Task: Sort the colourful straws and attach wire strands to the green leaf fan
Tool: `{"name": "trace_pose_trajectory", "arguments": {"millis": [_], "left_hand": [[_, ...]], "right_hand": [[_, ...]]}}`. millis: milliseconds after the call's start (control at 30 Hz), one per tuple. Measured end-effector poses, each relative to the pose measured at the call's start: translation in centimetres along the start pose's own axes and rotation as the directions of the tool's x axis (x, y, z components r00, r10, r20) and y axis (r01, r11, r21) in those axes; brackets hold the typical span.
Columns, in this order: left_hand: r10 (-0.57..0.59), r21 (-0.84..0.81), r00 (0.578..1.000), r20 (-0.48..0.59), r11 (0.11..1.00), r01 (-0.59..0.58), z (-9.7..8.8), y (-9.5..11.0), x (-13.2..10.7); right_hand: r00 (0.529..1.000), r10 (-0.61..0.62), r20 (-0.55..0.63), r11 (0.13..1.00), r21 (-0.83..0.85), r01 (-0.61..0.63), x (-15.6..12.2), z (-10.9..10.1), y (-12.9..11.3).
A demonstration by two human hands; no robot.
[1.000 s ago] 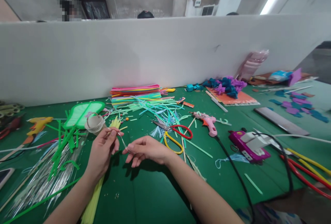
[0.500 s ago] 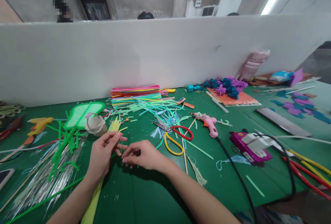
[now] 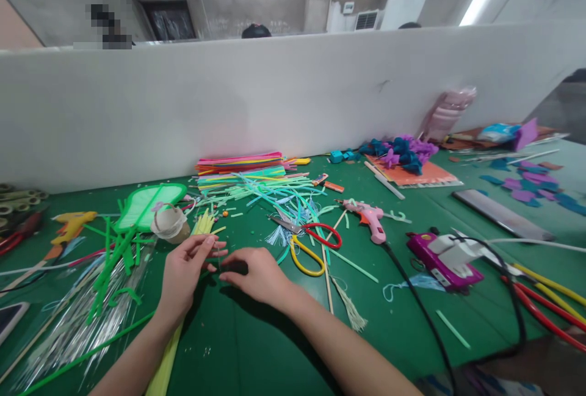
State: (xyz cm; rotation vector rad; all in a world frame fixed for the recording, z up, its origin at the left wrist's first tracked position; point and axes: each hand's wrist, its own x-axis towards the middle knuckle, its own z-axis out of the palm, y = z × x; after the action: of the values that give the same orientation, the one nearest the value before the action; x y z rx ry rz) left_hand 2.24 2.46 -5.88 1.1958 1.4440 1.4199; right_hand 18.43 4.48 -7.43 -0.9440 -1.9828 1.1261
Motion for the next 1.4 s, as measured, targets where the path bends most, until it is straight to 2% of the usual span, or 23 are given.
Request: {"name": "trace_pose_trajectory", "arguments": {"millis": [100, 133, 200, 300, 400, 500, 533, 600, 633, 667, 700, 733, 767, 800, 867, 900, 933, 1000, 1067, 1200, 1400], "left_hand": [[0.069, 0.042, 0.997, 0.043, 0.997, -0.070, 0.0, 0.3, -0.1], [0.089, 0.050, 0.994, 0.057, 0.995, -0.092, 0.1, 0.3, -0.1], [0.120, 0.056, 0.990, 0.073, 0.991, -0.124, 0.1, 0.3, -0.1], [0.118, 0.041, 0.989, 0.088, 0.992, -0.121, 0.4, 0.2, 0.0], [0.078, 0.029, 0.985, 0.155, 0.996, -0.084, 0.7, 0.6, 0.0], [0.033, 0.131, 0.986, 0.165, 0.990, -0.055, -0.3, 3.1, -0.2], [0.038, 0.199, 0.992, 0.123, 0.978, -0.062, -1.1, 4.3, -0.1], [0.180, 0.389, 0.984, -0.001, 0.906, -0.165, -3.9, 6.8, 0.4], [0.282, 0.509, 0.955, -0.089, 0.837, -0.200, -5.7, 7.9, 0.9], [0.355, 0.632, 0.918, -0.178, 0.756, -0.170, -7.7, 8.6, 1.7], [0.394, 0.739, 0.883, -0.256, 0.668, -0.084, -9.7, 8.9, 2.6], [0.352, 0.804, 0.887, -0.300, 0.594, 0.036, -11.8, 8.7, 3.7], [0.264, 0.851, 0.920, -0.290, 0.512, 0.121, -13.6, 8.2, 4.7], [0.164, 0.864, 0.953, -0.256, 0.482, 0.149, -15.3, 7.3, 5.7], [0.023, 0.835, 0.979, -0.203, 0.527, 0.161, -17.5, 4.9, 7.2], [-0.005, 0.809, 0.985, -0.171, 0.570, 0.143, -18.1, 3.7, 7.8], [0.024, 0.784, 0.994, -0.107, 0.617, 0.069, -18.4, 2.6, 8.1], [0.036, 0.773, 0.995, -0.095, 0.632, 0.051, -18.3, 1.1, 8.4], [0.038, 0.778, 0.994, -0.099, 0.626, 0.053, -17.8, 0.5, 8.6], [0.035, 0.784, 0.992, -0.118, 0.616, 0.072, -16.9, 0.5, 9.1], [0.038, 0.805, 0.967, -0.252, 0.563, 0.188, -17.1, 2.0, 9.5]], "right_hand": [[0.976, 0.149, -0.159, 0.954, 0.283, -0.100, 0.4, -0.2, -0.1], [0.966, 0.209, -0.154, 0.923, 0.358, -0.143, 0.5, -0.3, -0.1], [0.955, 0.292, -0.057, 0.859, 0.456, -0.235, 0.6, -0.5, 0.0], [0.945, 0.313, 0.090, 0.793, 0.523, -0.312, 0.4, -0.5, 0.0], [0.951, 0.294, 0.091, 0.772, 0.564, -0.293, 0.3, -0.3, 0.0], [0.953, 0.297, 0.068, 0.748, 0.604, -0.276, 0.3, -0.4, -0.2], [0.951, 0.304, 0.054, 0.740, 0.615, -0.271, 0.3, -0.6, -0.3], [0.948, 0.318, 0.013, 0.740, 0.622, -0.256, 0.3, -0.9, -0.3], [0.946, 0.324, -0.017, 0.745, 0.620, -0.244, 0.4, -1.0, -0.4], [0.942, 0.330, -0.053, 0.753, 0.617, -0.229, 0.4, -1.1, -0.3], [0.936, 0.337, -0.096, 0.761, 0.613, -0.211, 0.4, -1.2, -0.3], [0.928, 0.346, -0.140, 0.768, 0.610, -0.194, 0.5, -1.2, -0.2], [0.918, 0.355, -0.179, 0.772, 0.609, -0.180, 0.5, -1.2, -0.1], [0.908, 0.363, -0.206, 0.774, 0.610, -0.171, 0.6, -1.2, -0.1], [0.898, 0.376, -0.230, 0.772, 0.613, -0.167, 0.6, -1.2, 0.1], [0.895, 0.381, -0.231, 0.771, 0.613, -0.170, 0.6, -1.3, 0.1], [0.894, 0.384, -0.230, 0.771, 0.613, -0.174, 0.6, -1.3, 0.2], [0.893, 0.389, -0.227, 0.769, 0.613, -0.179, 0.6, -1.3, 0.1], [0.896, 0.386, -0.221, 0.770, 0.612, -0.181, 0.5, -1.3, 0.0], [0.907, 0.365, -0.212, 0.783, 0.596, -0.176, 0.4, -1.2, -0.3], [0.913, 0.343, -0.222, 0.801, 0.576, -0.161, 0.4, -1.0, 0.1]]}}
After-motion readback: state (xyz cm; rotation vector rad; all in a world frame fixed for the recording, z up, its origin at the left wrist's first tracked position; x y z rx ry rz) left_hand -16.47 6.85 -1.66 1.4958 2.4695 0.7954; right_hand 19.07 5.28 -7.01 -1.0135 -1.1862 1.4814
